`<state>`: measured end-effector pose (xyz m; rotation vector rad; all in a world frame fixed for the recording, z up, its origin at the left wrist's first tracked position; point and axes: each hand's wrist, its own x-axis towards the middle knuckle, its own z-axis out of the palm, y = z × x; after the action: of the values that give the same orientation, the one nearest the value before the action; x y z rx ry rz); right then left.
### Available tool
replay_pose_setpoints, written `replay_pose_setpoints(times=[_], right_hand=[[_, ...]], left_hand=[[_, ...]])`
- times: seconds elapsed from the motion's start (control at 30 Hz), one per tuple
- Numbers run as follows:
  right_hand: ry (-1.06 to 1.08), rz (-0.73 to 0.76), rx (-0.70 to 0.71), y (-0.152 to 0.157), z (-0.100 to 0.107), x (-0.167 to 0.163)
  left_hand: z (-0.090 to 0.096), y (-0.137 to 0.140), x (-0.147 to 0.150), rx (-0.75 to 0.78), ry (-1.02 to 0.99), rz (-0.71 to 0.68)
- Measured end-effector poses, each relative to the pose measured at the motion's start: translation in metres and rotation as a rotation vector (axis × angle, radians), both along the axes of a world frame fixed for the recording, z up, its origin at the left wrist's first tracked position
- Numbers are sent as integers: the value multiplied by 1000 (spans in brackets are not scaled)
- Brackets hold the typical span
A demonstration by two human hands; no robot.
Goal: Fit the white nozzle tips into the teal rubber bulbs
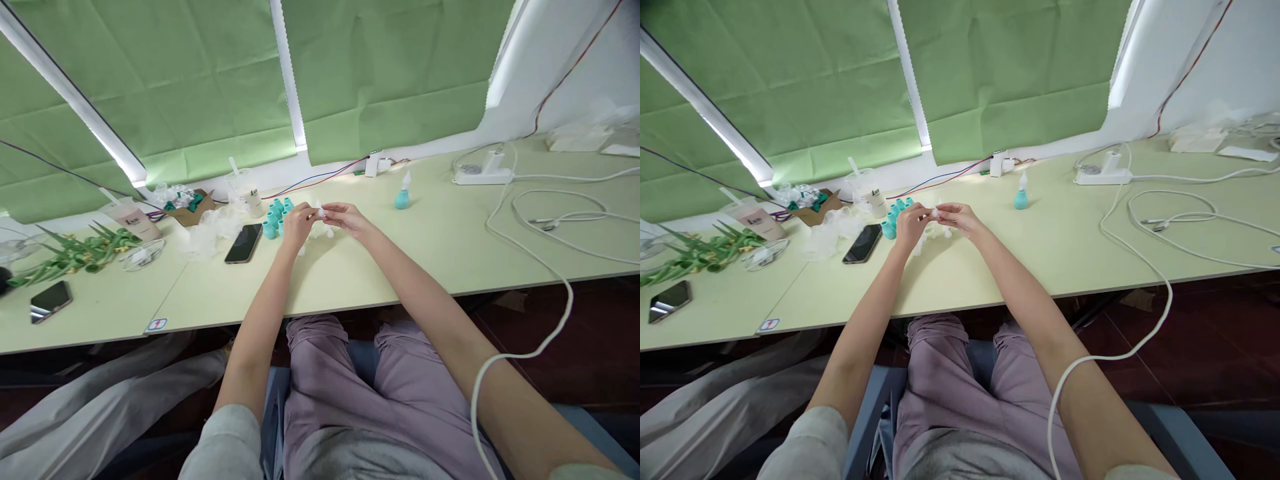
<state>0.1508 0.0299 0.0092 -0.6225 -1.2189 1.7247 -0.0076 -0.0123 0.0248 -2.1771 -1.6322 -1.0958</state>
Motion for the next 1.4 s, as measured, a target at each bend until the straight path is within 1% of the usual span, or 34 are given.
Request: replay_pose_setpoints(times=[0.2,0.4,0.53,0.63,0.93,1.03,1.13,1.27,1.4], right_hand=[[-21,25,-72,-2,4,2],[0,29,-84,-2,4,2],[10,62,-59,-1,4,3],[6,82,-31,1,3,4],[22,49,0,4,-4,0],[6,41,16,4,-4,0],[-8,1,57,1,-2,-2],[-109,-71,174,-4,4,-3],[-209,-74,323,-5,6,-1]], left_hand=[[-3,1,0,53,92,27],[-7,3,-1,99,169,53],[-5,1,-1,84,220,68],[-4,-2,0,43,243,84],[-7,-3,0,9,311,102],[-8,-2,0,8,283,89],[-7,-2,1,33,185,85],[-3,-2,5,82,15,100],[-2,-3,6,83,-76,62]])
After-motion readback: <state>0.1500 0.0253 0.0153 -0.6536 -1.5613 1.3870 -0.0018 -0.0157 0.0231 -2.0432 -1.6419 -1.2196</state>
